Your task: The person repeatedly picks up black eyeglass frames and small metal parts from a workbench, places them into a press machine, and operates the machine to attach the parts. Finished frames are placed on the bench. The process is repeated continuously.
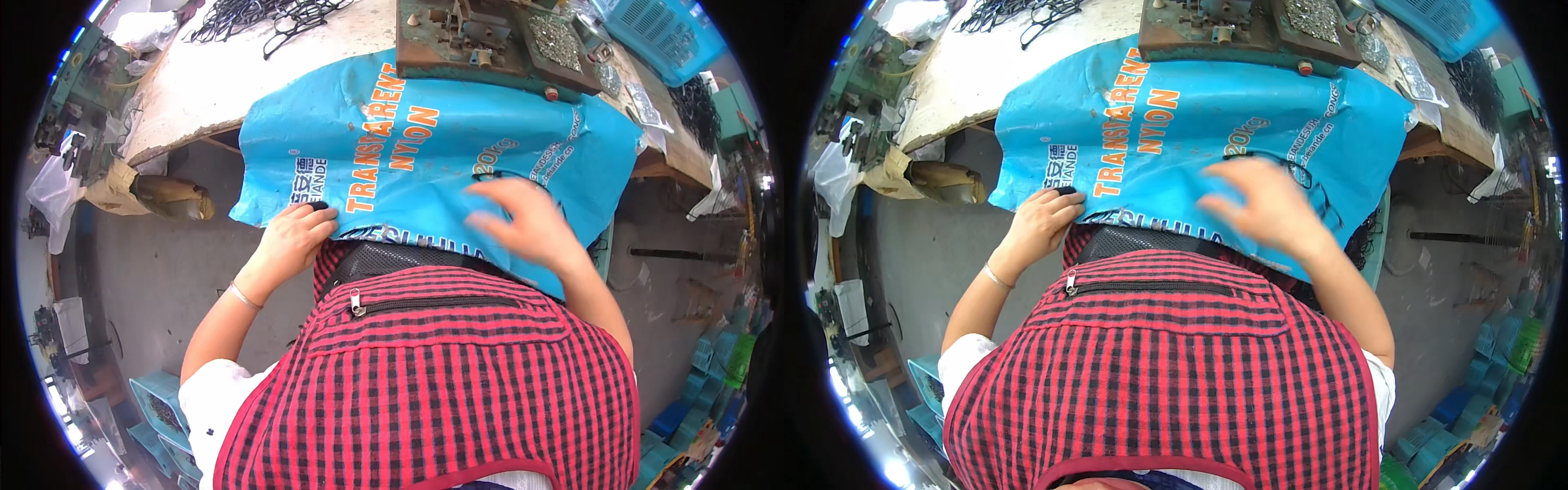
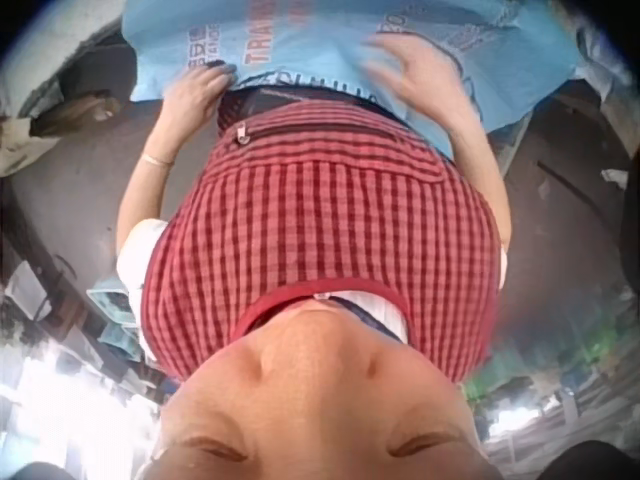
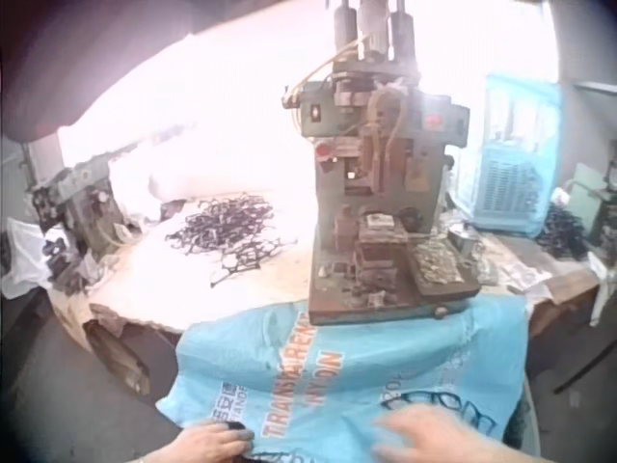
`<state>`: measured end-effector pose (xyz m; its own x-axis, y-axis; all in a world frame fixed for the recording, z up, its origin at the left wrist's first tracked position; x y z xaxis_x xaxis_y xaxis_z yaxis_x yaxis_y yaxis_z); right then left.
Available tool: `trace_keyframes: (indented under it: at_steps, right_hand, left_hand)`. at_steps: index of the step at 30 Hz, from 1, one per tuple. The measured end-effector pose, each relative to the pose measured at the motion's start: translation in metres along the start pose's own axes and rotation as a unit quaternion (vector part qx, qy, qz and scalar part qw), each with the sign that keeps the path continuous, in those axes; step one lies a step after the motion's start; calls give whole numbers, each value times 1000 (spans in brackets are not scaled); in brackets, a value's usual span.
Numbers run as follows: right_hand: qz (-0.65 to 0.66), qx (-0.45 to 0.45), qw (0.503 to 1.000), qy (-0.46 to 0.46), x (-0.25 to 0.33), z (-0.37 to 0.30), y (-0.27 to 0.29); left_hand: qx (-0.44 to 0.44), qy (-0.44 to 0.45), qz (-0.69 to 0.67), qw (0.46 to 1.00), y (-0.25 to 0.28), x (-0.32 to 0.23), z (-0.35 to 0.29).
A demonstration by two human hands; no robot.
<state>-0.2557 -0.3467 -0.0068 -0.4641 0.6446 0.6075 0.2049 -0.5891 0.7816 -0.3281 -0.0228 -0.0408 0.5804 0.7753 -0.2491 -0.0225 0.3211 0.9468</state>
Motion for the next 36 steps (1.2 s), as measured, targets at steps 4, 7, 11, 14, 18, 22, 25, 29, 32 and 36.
trace_keyframes:
  at_steps: [4, 7, 11, 14, 18, 22, 25, 29, 32, 36]
  right_hand:
    - [49, 106, 990, 76, 24, -3, -60]
    - [54, 153, 985, 63, 22, -1, -68]
    - [84, 157, 979, 96, 16, 2, -78]
    - [118, 162, 974, 105, 14, 7, -87]
    - [104, 147, 978, 103, 7, 5, -94]
    - [203, 140, 967, 63, -18, 11, -96]
    - [287, 178, 941, -3, -39, 12, -104]
    - [284, 195, 939, 2, -46, 15, -103]
    - [282, 162, 946, 10, -59, 23, -103]
    - [249, 42, 968, -7, -93, 31, -90]
  left_hand:
    - [85, 65, -70, 992, -23, 4, -3]
    - [144, 94, -149, 974, -11, 1, -4]
    - [145, 93, -298, 939, -4, 12, 88]
    - [-50, -148, -131, 979, -53, 2, 146]
    - [2, -219, -9, 976, -139, 46, 148]
    - [69, -147, 0, 987, -147, 47, 171]
    - [91, -171, -100, 976, -114, 19, 203]
    - [62, -103, -67, 990, -169, 38, 216]
    - [33, -82, -102, 991, -179, 36, 208]
    - [119, -35, -225, 967, -96, 17, 204]
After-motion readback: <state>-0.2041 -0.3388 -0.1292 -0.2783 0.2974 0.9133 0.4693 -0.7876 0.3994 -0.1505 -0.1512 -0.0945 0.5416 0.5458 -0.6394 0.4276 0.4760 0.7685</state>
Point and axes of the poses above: each hand's wrist, its own z-axis towards the middle knuckle, its own y-axis out of the back of the hand, x = y × z, the point moved 5 cm from there along z, towards the middle knuckle, and after that the axes turned 8 degrees about -x, right-handed, at the moved point
